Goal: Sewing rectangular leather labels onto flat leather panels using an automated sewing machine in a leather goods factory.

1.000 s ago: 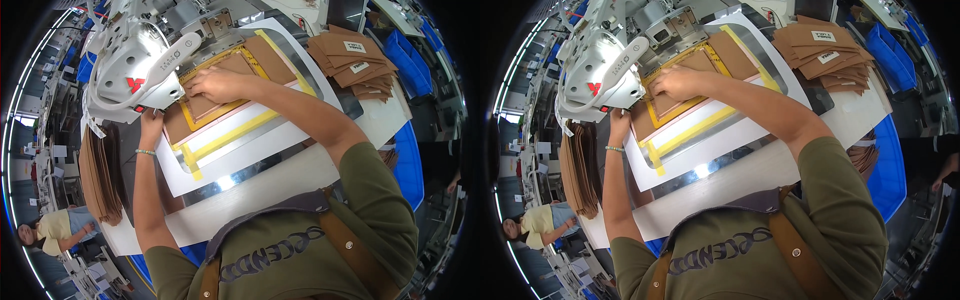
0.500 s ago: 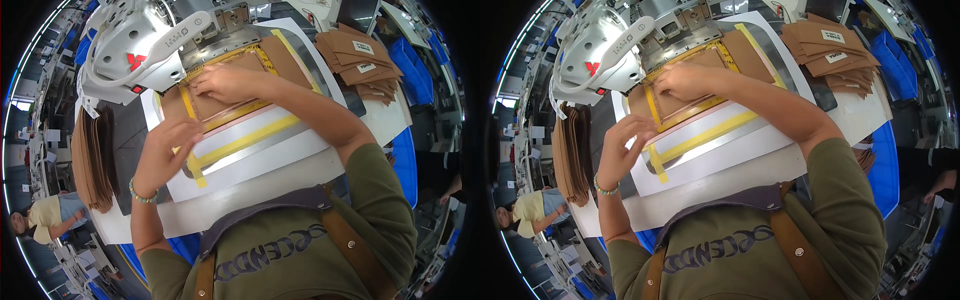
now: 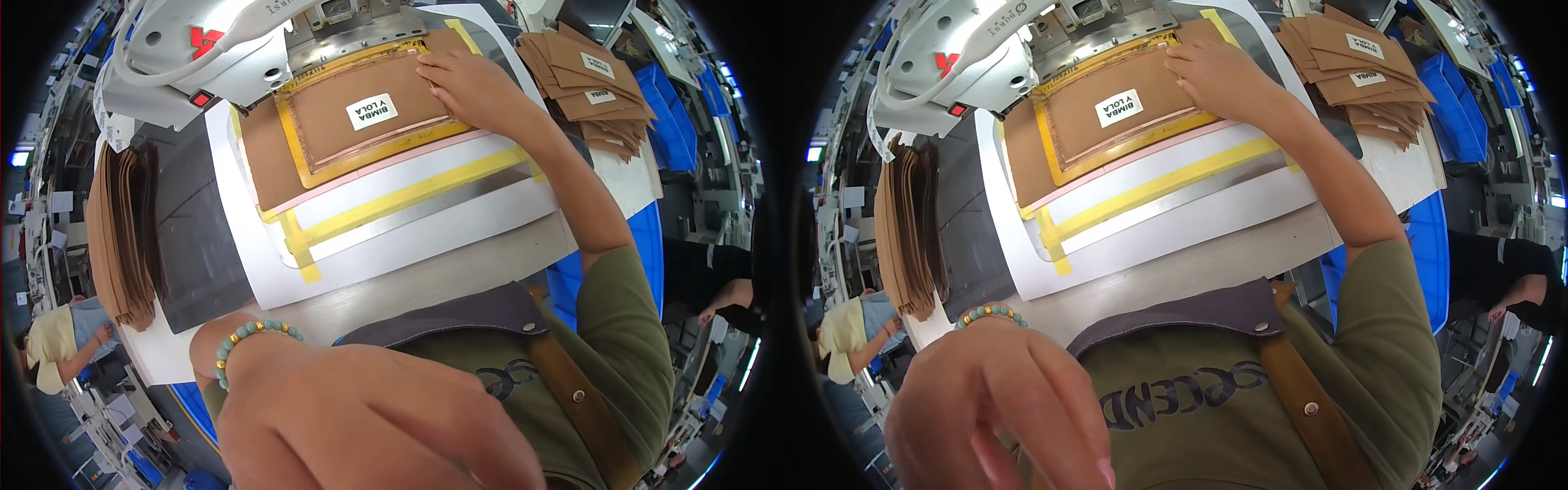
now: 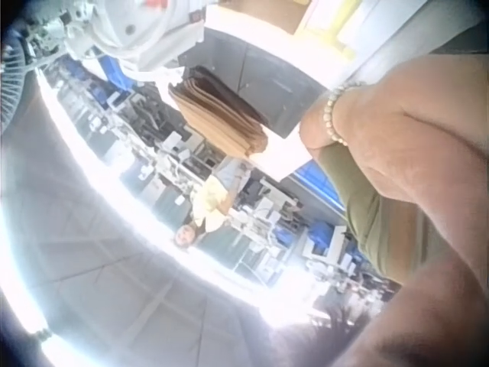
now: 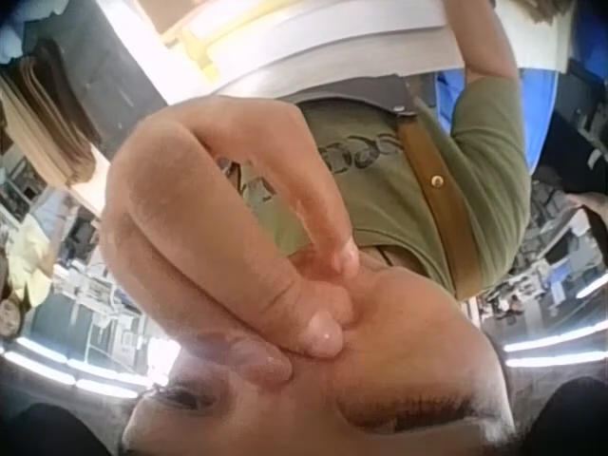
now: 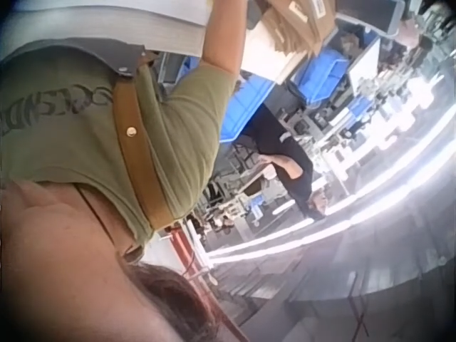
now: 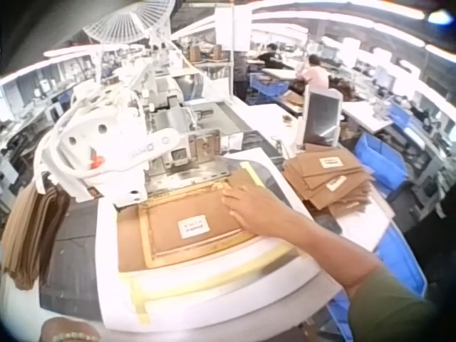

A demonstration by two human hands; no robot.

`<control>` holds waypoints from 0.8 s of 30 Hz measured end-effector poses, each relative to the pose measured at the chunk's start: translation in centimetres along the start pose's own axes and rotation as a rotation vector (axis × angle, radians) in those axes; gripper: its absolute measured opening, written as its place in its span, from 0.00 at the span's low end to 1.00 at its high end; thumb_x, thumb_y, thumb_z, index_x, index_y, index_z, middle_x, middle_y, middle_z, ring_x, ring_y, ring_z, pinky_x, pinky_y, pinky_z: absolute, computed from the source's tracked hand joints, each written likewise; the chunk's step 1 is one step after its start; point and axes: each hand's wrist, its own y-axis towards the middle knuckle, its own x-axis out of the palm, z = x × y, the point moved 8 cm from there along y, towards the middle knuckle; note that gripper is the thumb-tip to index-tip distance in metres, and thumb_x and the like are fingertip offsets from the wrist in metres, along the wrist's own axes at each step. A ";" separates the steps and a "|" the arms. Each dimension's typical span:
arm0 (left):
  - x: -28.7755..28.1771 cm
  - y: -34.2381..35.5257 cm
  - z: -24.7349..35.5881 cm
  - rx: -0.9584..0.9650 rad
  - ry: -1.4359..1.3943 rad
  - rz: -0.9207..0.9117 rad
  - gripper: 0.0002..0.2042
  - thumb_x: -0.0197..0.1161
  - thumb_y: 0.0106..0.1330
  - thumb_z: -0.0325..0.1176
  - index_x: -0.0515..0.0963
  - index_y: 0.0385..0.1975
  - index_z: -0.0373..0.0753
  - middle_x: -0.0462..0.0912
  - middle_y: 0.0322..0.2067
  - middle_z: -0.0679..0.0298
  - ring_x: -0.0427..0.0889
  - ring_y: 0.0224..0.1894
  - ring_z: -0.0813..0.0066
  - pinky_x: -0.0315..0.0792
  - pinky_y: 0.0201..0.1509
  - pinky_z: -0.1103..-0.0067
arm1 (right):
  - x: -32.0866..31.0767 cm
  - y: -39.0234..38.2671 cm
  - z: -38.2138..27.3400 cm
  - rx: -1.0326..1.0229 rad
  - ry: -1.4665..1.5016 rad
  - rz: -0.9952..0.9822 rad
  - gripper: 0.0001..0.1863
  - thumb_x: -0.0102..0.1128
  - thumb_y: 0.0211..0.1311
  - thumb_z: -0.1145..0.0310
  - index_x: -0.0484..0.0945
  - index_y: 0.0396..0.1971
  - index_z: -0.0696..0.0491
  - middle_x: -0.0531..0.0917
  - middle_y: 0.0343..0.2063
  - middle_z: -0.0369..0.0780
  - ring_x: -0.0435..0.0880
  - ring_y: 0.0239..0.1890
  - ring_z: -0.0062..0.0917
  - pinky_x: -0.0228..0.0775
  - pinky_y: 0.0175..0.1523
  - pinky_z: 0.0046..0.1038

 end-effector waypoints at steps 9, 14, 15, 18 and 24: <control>-10.5 -2.4 -8.2 -0.471 1.359 -0.061 0.22 0.64 0.71 0.25 0.79 0.65 0.35 0.83 0.63 0.53 0.81 0.65 0.51 0.74 0.68 0.63 | 1.0 0.1 -1.2 -0.098 -0.072 0.065 0.21 0.59 0.71 0.74 0.81 0.63 0.57 0.80 0.70 0.41 0.78 0.68 0.36 0.71 0.70 0.40; -18.1 -6.0 -9.5 -0.523 1.866 0.002 0.25 0.64 0.75 0.30 0.74 0.71 0.39 0.77 0.71 0.55 0.74 0.73 0.51 0.68 0.73 0.61 | 1.5 1.1 -1.9 -0.034 -0.094 -0.045 0.22 0.58 0.70 0.75 0.80 0.63 0.58 0.79 0.70 0.43 0.77 0.70 0.36 0.72 0.69 0.38; -19.1 -6.7 -9.6 -0.555 1.895 0.014 0.25 0.64 0.76 0.33 0.74 0.72 0.40 0.76 0.72 0.55 0.73 0.74 0.51 0.67 0.73 0.60 | 1.5 1.1 -2.1 -0.036 -0.128 -0.064 0.23 0.58 0.70 0.75 0.79 0.64 0.58 0.78 0.71 0.44 0.76 0.70 0.37 0.72 0.69 0.38; -20.4 -7.2 -10.2 -0.612 1.958 0.012 0.26 0.63 0.78 0.37 0.73 0.74 0.41 0.74 0.73 0.55 0.71 0.75 0.50 0.66 0.74 0.60 | 1.5 1.3 -2.1 -0.003 -0.101 -0.077 0.25 0.58 0.68 0.76 0.78 0.65 0.58 0.77 0.71 0.44 0.76 0.70 0.37 0.73 0.68 0.37; -20.8 -7.5 -10.8 -0.583 2.030 -0.001 0.25 0.63 0.78 0.41 0.75 0.72 0.40 0.75 0.73 0.55 0.71 0.75 0.48 0.66 0.75 0.59 | 1.2 1.0 -2.0 -0.013 -0.069 -0.028 0.27 0.58 0.66 0.77 0.77 0.66 0.60 0.76 0.71 0.45 0.76 0.69 0.38 0.74 0.66 0.38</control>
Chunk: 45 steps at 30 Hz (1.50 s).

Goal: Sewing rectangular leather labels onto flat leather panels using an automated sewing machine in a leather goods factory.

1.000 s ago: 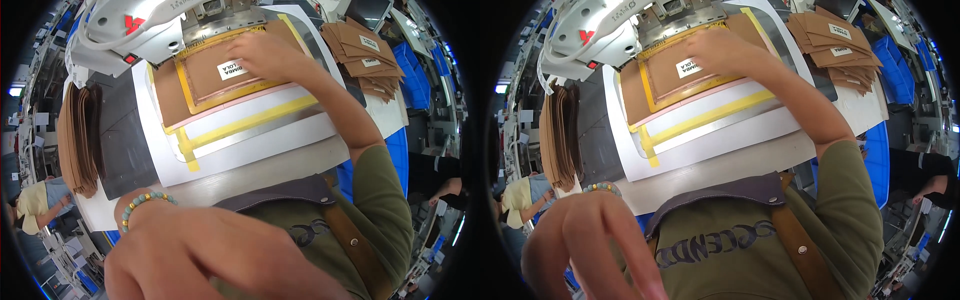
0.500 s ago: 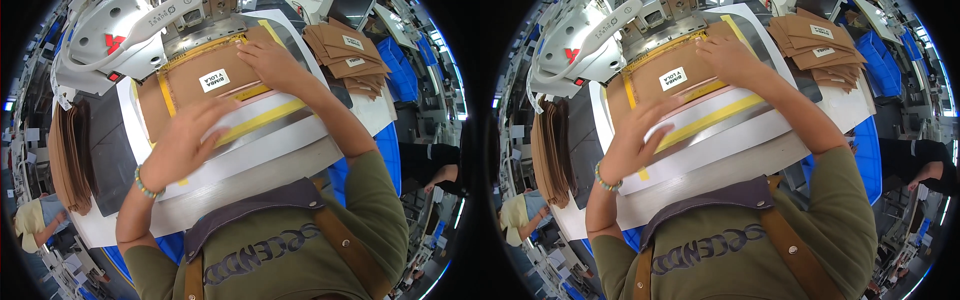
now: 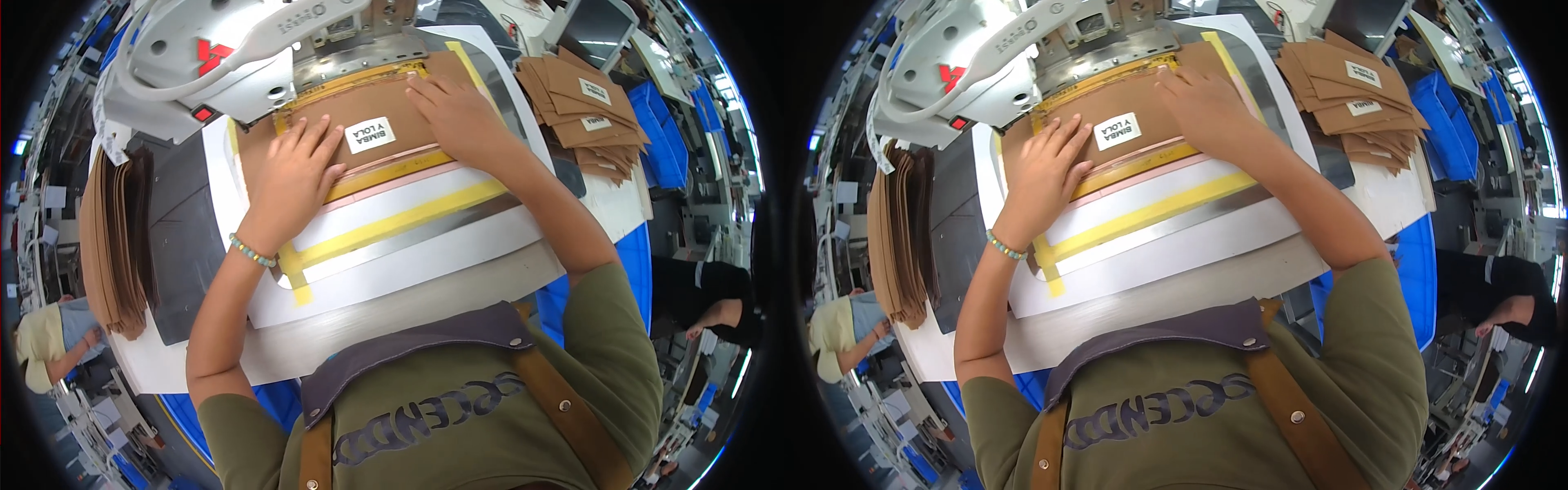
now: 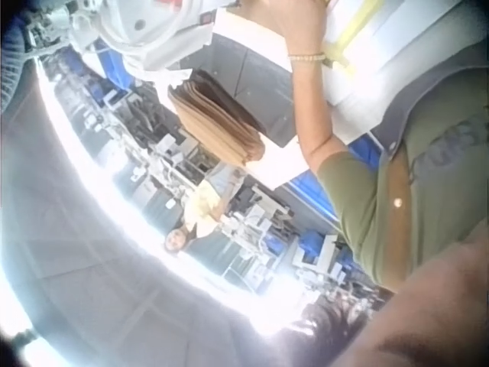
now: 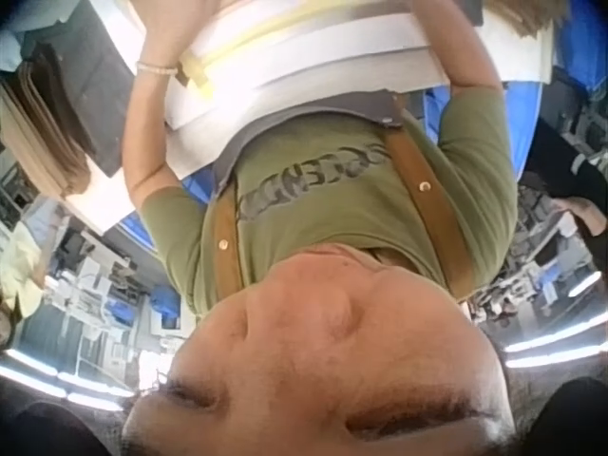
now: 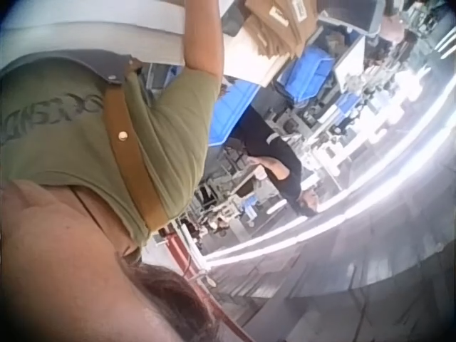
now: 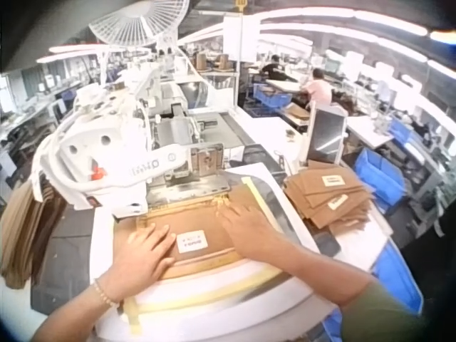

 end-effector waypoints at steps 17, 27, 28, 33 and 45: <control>0.0 0.5 0.1 -0.012 0.057 -0.013 0.26 0.64 0.77 0.43 0.75 0.72 0.40 0.75 0.73 0.55 0.74 0.72 0.42 0.70 0.70 0.58 | -0.5 0.7 -0.2 -0.089 -0.010 0.066 0.23 0.60 0.64 0.76 0.79 0.60 0.60 0.80 0.65 0.45 0.80 0.62 0.34 0.79 0.56 0.36; -0.4 0.3 0.0 -0.022 0.120 0.009 0.25 0.63 0.78 0.43 0.76 0.70 0.37 0.77 0.70 0.54 0.76 0.69 0.45 0.72 0.68 0.61 | -0.2 1.2 -0.8 -0.112 -0.001 0.079 0.21 0.64 0.62 0.77 0.80 0.56 0.58 0.81 0.66 0.43 0.81 0.61 0.35 0.82 0.52 0.35; -0.5 0.4 0.1 -0.021 0.120 0.011 0.25 0.63 0.78 0.43 0.76 0.70 0.37 0.77 0.70 0.54 0.76 0.69 0.45 0.72 0.68 0.61 | -0.1 1.2 -0.8 -0.112 -0.004 0.079 0.21 0.64 0.62 0.77 0.80 0.56 0.58 0.81 0.66 0.43 0.81 0.61 0.35 0.82 0.52 0.35; 0.6 1.3 0.0 -0.055 -0.090 -0.106 0.26 0.62 0.79 0.43 0.74 0.71 0.37 0.76 0.71 0.54 0.76 0.70 0.47 0.71 0.70 0.57 | 0.3 1.7 -1.4 -0.077 0.042 -0.011 0.25 0.62 0.65 0.76 0.79 0.63 0.57 0.80 0.68 0.42 0.79 0.64 0.37 0.78 0.65 0.36; 0.3 1.3 0.6 -0.015 -0.027 -0.028 0.25 0.65 0.77 0.41 0.76 0.67 0.31 0.75 0.71 0.48 0.75 0.71 0.43 0.72 0.73 0.60 | -0.2 4.0 -4.2 -0.193 0.120 0.079 0.21 0.64 0.63 0.74 0.84 0.57 0.58 0.85 0.60 0.42 0.82 0.58 0.35 0.80 0.62 0.33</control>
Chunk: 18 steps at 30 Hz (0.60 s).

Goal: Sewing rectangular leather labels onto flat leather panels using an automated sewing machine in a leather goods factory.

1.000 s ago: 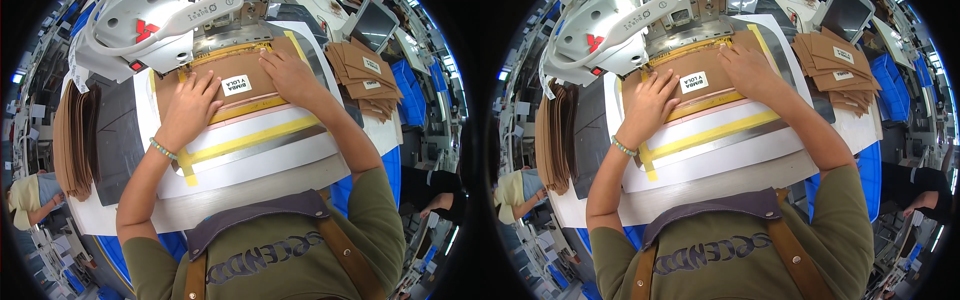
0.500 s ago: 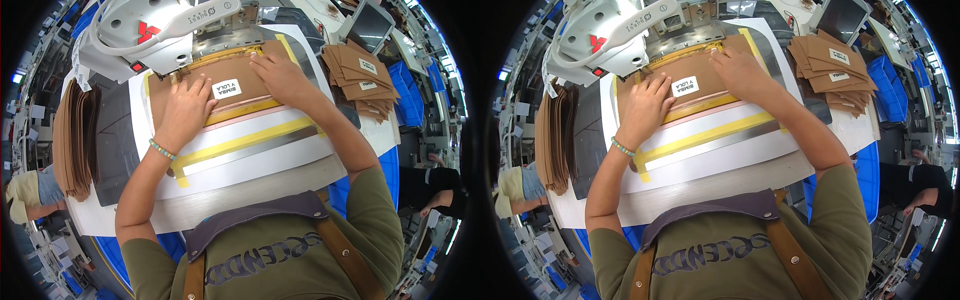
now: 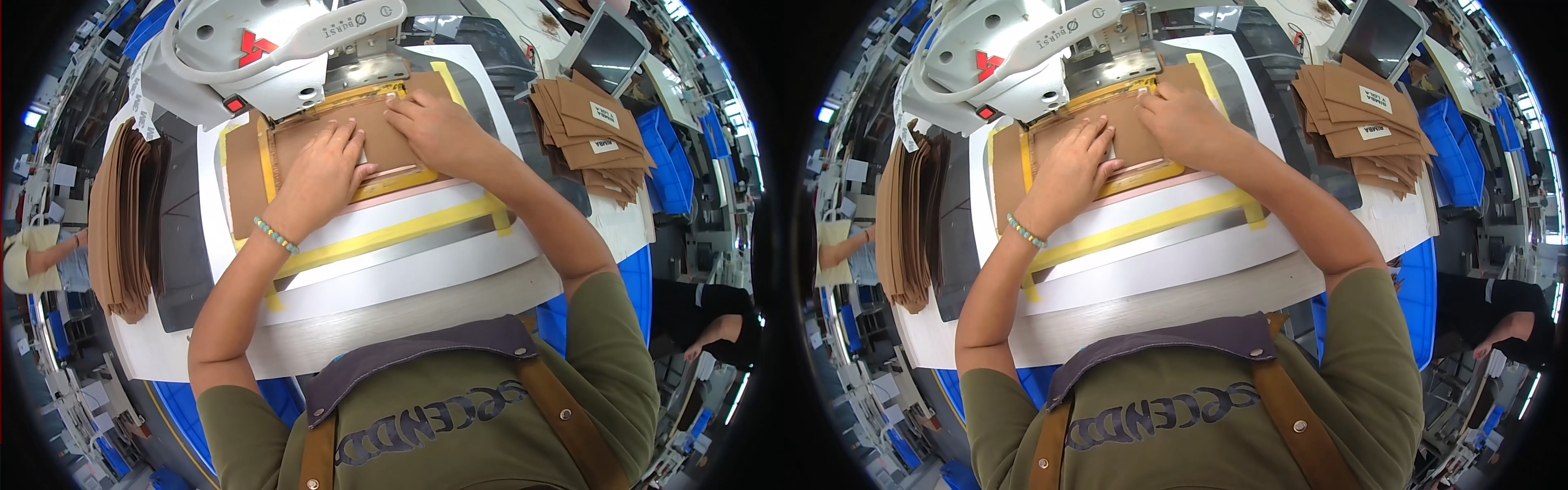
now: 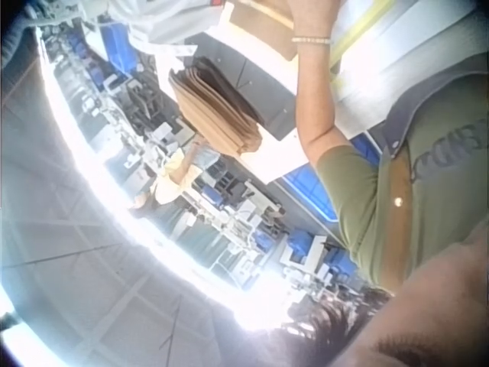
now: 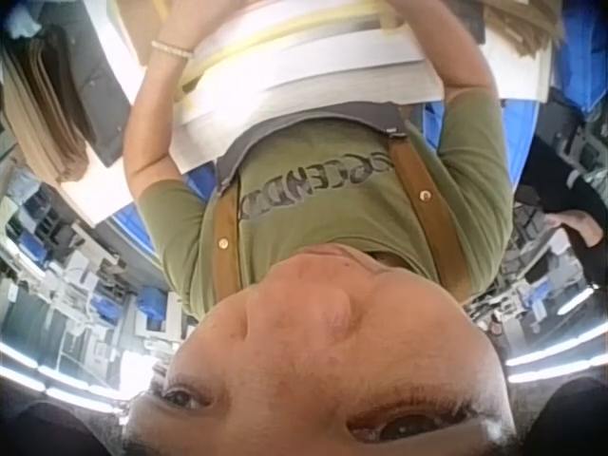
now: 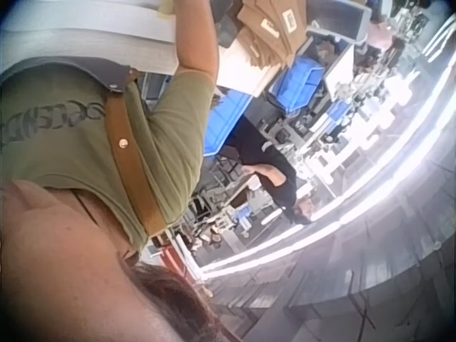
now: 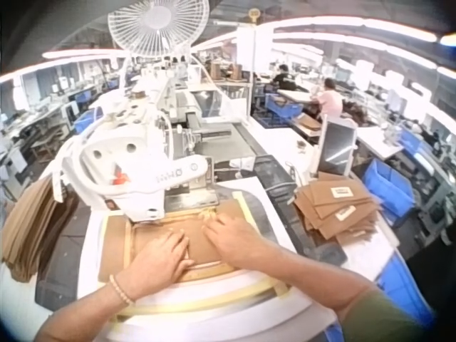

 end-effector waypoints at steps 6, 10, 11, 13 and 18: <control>0.1 -0.4 -0.7 0.012 -0.044 0.053 0.25 0.65 0.76 0.41 0.77 0.64 0.29 0.77 0.69 0.45 0.76 0.70 0.43 0.73 0.72 0.60 | 0.6 1.3 -1.2 -0.053 -0.009 0.067 0.19 0.66 0.63 0.72 0.86 0.54 0.58 0.88 0.57 0.40 0.83 0.55 0.34 0.80 0.60 0.31; -0.4 -0.7 0.0 0.024 0.035 0.042 0.25 0.65 0.77 0.41 0.77 0.65 0.29 0.77 0.69 0.45 0.76 0.69 0.43 0.73 0.72 0.60 | 0.9 1.9 -1.9 -0.078 -0.014 0.062 0.19 0.65 0.64 0.70 0.86 0.54 0.57 0.88 0.57 0.40 0.84 0.54 0.32 0.81 0.58 0.29; -0.4 -0.8 0.0 0.014 0.063 0.034 0.25 0.64 0.77 0.41 0.77 0.64 0.28 0.76 0.69 0.45 0.76 0.69 0.42 0.73 0.72 0.60 | 0.9 2.1 -2.1 -0.082 -0.013 0.069 0.19 0.65 0.63 0.70 0.86 0.54 0.57 0.88 0.56 0.40 0.84 0.53 0.32 0.81 0.58 0.29; -0.3 -0.9 -0.2 0.002 0.091 0.028 0.25 0.64 0.77 0.41 0.77 0.64 0.27 0.76 0.69 0.44 0.76 0.69 0.42 0.73 0.73 0.60 | 0.9 2.6 -2.6 -0.090 -0.011 0.076 0.20 0.65 0.63 0.69 0.86 0.54 0.57 0.88 0.56 0.39 0.84 0.53 0.32 0.81 0.57 0.28; -0.3 -1.6 -1.5 -0.050 -0.031 0.066 0.24 0.64 0.78 0.39 0.77 0.63 0.23 0.77 0.66 0.41 0.76 0.70 0.46 0.71 0.74 0.62 | 1.4 3.8 -3.9 -0.092 -0.032 0.064 0.19 0.63 0.65 0.68 0.87 0.54 0.57 0.88 0.57 0.39 0.83 0.54 0.31 0.80 0.55 0.29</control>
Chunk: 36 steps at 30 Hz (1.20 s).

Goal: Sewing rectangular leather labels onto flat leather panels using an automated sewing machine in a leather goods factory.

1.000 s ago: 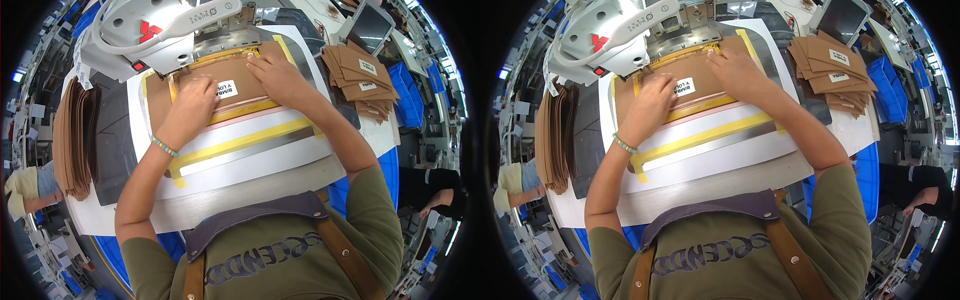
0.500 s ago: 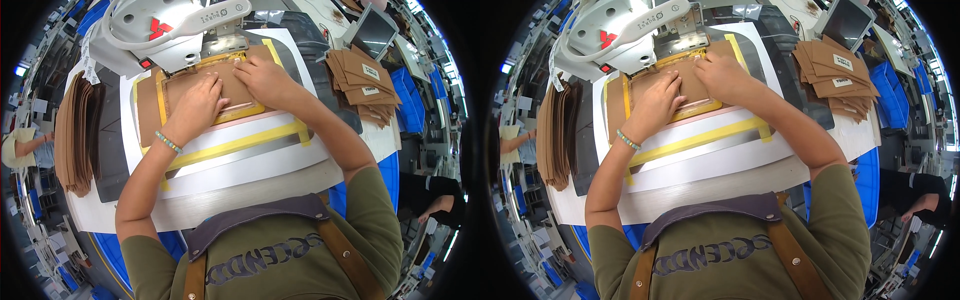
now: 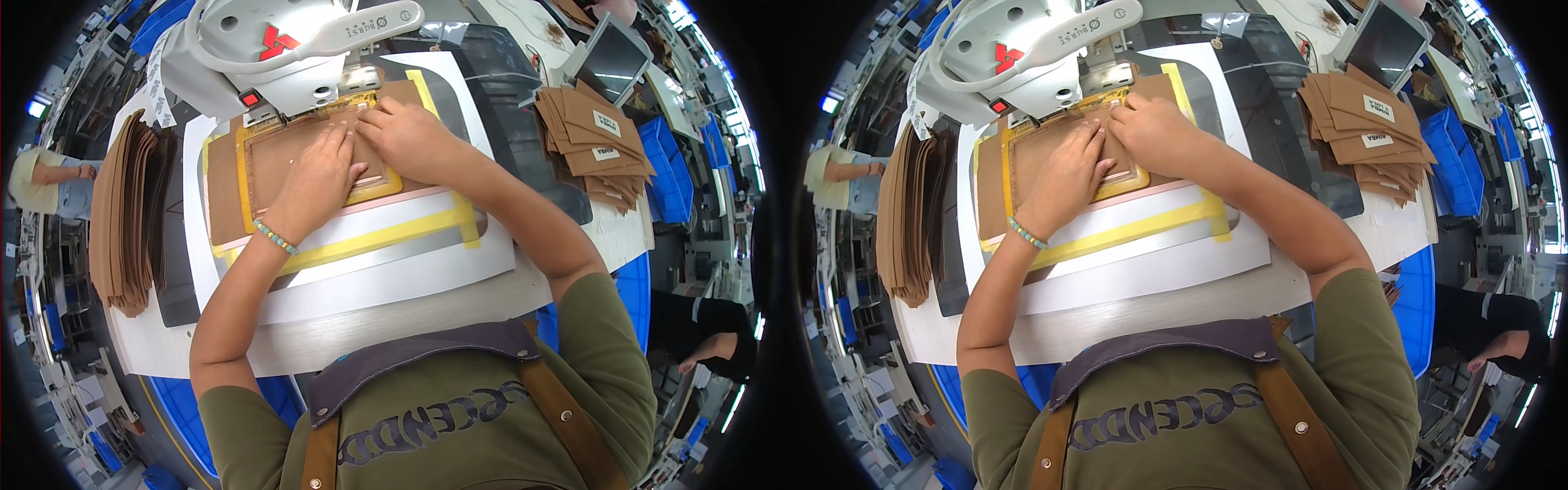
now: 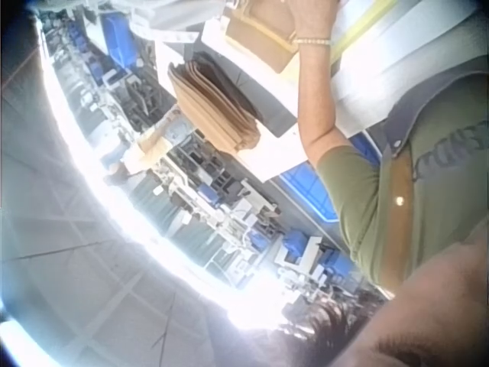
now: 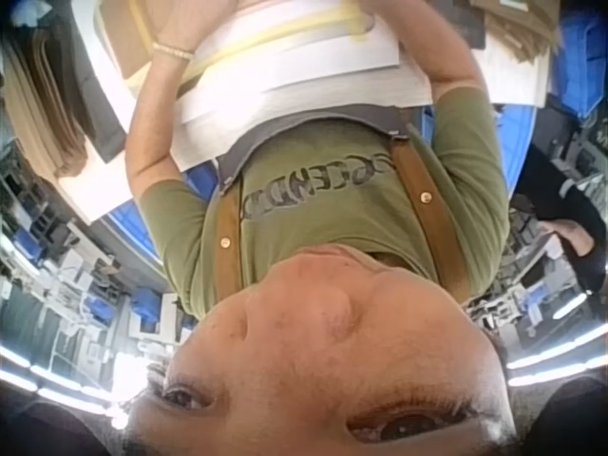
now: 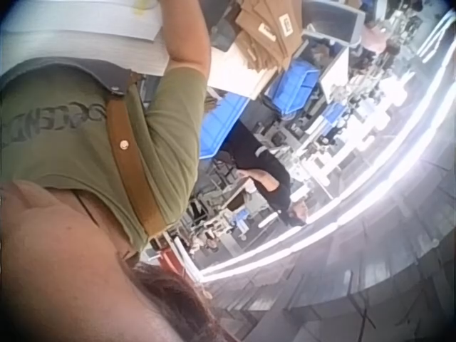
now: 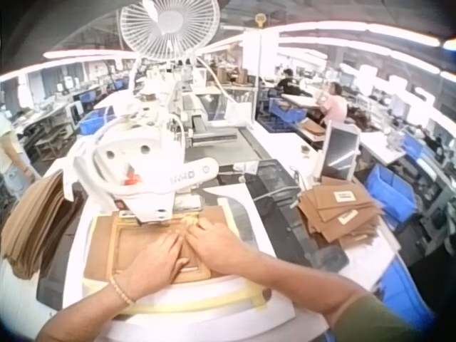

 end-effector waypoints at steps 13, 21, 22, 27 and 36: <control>-1.2 -1.9 -2.0 -0.020 0.088 0.030 0.25 0.65 0.75 0.41 0.77 0.64 0.28 0.79 0.66 0.51 0.78 0.66 0.50 0.75 0.70 0.62 | 0.3 1.4 -2.1 -0.068 0.046 0.039 0.21 0.65 0.70 0.63 0.85 0.58 0.57 0.86 0.60 0.39 0.81 0.56 0.30 0.78 0.59 0.31; -4.5 -5.9 -4.6 -0.077 -0.088 0.030 0.20 0.65 0.76 0.35 0.79 0.63 0.33 0.79 0.68 0.53 0.73 0.73 0.50 0.69 0.76 0.62 | -3.7 -2.2 -0.4 -0.029 0.277 0.033 0.19 0.61 0.72 0.66 0.83 0.59 0.55 0.87 0.58 0.41 0.82 0.61 0.34 0.76 0.64 0.34; -4.9 -6.3 -4.8 -0.081 -0.094 0.024 0.20 0.65 0.76 0.35 0.79 0.63 0.33 0.79 0.68 0.53 0.73 0.73 0.50 0.69 0.76 0.62 | -3.9 -2.4 -0.6 -0.027 0.284 0.026 0.19 0.61 0.72 0.66 0.83 0.59 0.55 0.87 0.58 0.41 0.82 0.61 0.34 0.76 0.64 0.34; -4.8 -7.0 -4.3 -0.029 -0.198 -0.046 0.22 0.65 0.73 0.26 0.78 0.67 0.38 0.77 0.72 0.59 0.69 0.78 0.53 0.67 0.78 0.62 | -3.6 -1.1 -2.7 0.082 0.526 -0.222 0.27 0.54 0.70 0.77 0.76 0.69 0.55 0.83 0.62 0.47 0.79 0.65 0.41 0.71 0.71 0.40; -2.5 -6.9 -3.0 0.082 -0.205 -0.156 0.24 0.66 0.73 0.32 0.78 0.70 0.42 0.71 0.77 0.63 0.63 0.81 0.54 0.60 0.82 0.58 | -3.3 -1.6 -6.5 -0.181 0.404 0.088 0.22 0.62 0.66 0.76 0.83 0.60 0.55 0.89 0.46 0.42 0.87 0.53 0.37 0.78 0.59 0.37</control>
